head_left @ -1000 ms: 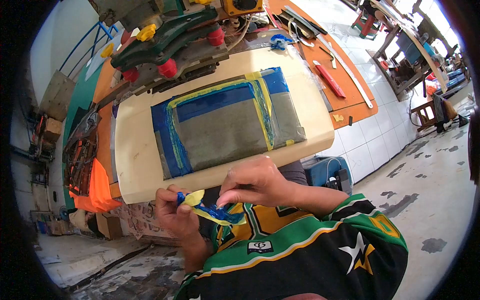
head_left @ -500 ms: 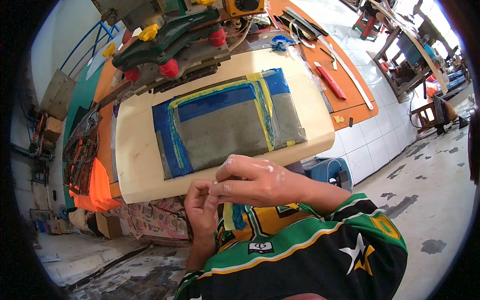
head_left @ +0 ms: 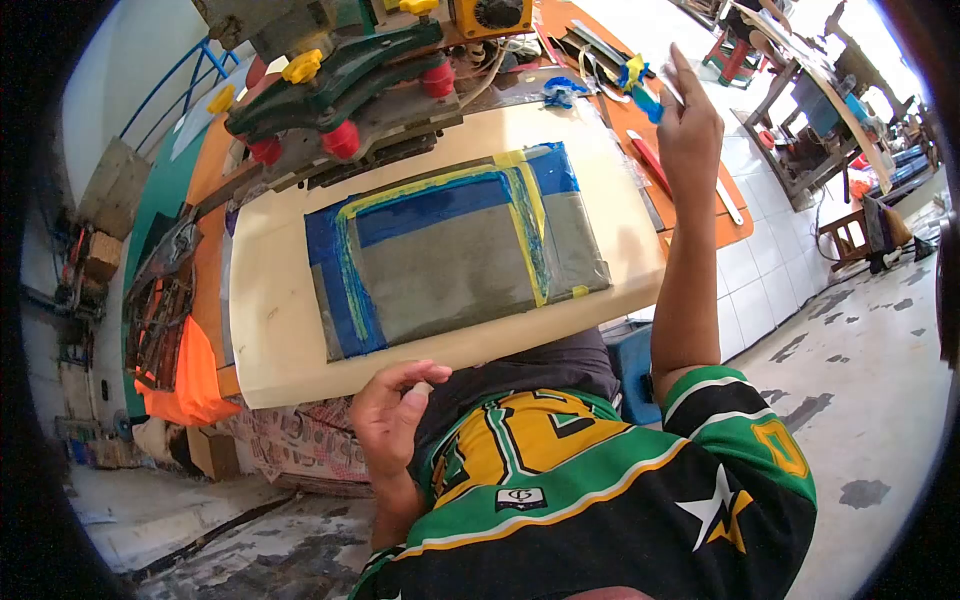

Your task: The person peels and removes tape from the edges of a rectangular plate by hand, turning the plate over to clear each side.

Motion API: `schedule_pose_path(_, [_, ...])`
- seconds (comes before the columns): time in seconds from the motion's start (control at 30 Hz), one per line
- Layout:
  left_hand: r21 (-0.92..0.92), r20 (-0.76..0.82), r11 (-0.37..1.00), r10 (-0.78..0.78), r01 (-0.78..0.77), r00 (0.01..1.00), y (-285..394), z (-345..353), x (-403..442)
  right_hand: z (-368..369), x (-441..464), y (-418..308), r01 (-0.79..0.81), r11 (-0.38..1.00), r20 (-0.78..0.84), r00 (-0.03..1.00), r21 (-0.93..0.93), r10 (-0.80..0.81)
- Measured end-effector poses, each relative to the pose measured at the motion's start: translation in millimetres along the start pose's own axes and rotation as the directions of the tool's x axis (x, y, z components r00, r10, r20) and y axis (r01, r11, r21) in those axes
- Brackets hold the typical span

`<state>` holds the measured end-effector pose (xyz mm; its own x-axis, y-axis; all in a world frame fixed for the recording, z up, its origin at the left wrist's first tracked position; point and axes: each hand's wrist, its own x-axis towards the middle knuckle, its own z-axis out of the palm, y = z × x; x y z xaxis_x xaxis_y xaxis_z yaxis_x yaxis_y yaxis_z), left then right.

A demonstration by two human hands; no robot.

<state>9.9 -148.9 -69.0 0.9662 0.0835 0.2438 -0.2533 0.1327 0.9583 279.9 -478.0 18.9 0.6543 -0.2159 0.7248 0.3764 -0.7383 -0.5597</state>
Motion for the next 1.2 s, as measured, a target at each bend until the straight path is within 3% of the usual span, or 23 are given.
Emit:
schedule_pose_path(0.03, [0.061,-0.024,0.998,0.011,-0.01,1.0,1.4,-1.8,1.9,7.2,0.4,8.1,-0.001,1.0,0.004,1.0,0.002,0.001])
schedule_pose_path(0.1, [0.125,-0.042,0.992,0.018,-0.013,0.999,2.8,-3.6,2.7,15.0,-2.4,15.4,0.259,0.955,-0.108,0.955,-0.143,-0.275])
schedule_pose_path(0.17, [0.19,-0.102,0.982,0.021,-0.001,0.995,3.2,-4.0,3.9,14.3,-12.5,10.1,0.186,0.979,-0.015,0.982,-0.086,-0.188])
schedule_pose_path(0.23, [0.286,-0.098,0.958,0.061,-0.031,0.993,0.6,-6.8,8.0,16.3,-21.1,0.7,0.103,0.98,0.296,0.943,0.172,-0.151])
schedule_pose_path(0.27, [0.379,-0.091,0.924,0.102,-0.06,0.991,-0.2,-8.4,10.9,14.8,-27.4,-10.8,0.028,0.98,0.404,0.908,0.198,-0.108])
schedule_pose_path(0.3, [0.379,-0.092,0.923,0.102,-0.06,0.991,0.8,-9.4,13.8,19.9,-29.7,-10.6,0.077,0.955,0.496,0.841,0.287,-0.218])
schedule_pose_path(0.37, [0.552,-0.07,0.825,0.195,-0.125,0.978,4.2,-10.8,20.0,24.7,-38.7,-15.7,0.121,0.938,0.659,0.683,0.323,-0.315])
schedule_pose_path(0.43, [0.613,-0.072,0.776,0.239,-0.146,0.968,5.7,-13.3,25.4,31.9,-48.3,-24.8,0.303,0.868,0.646,0.582,0.392,-0.495])
schedule_pose_path(0.47, [0.672,-0.069,0.722,0.283,-0.165,0.957,6.1,-14.6,27.9,33.7,-54.0,-29.9,0.214,0.878,0.686,0.556,0.429,-0.47])
schedule_pose_path(0.67, [0.765,-0.107,0.635,0.29,-0.108,0.951,-5.3,-18.9,36.3,49.4,-47.9,-27.8,0.203,0.869,0.732,0.473,0.451,-0.49])
schedule_pose_path(0.9, [0.78,-0.081,0.612,0.305,-0.131,0.949,-21.7,-22.4,38.0,55.0,-38.7,-27.4,0.285,0.85,0.758,0.387,0.444,-0.525])
schedule_pose_path(1.0, [0.769,-0.086,0.625,0.312,-0.136,0.946,-22.2,-21.0,38.7,59.8,-37.0,-25.6,0.408,0.789,0.74,0.316,0.458,-0.593])
schedule_pose_path(1.07, [0.775,-0.097,0.621,0.302,-0.119,0.948,-21.7,-20.3,39.5,65.9,-38.4,-23.7,0.616,0.632,0.645,0.248,0.471,-0.723])
schedule_pose_path(1.2, [0.79,-0.065,0.594,0.326,-0.151,0.943,-26.5,-23.1,40.4,72.0,-39.6,-23.8,0.705,0.529,0.566,0.218,0.473,-0.795])
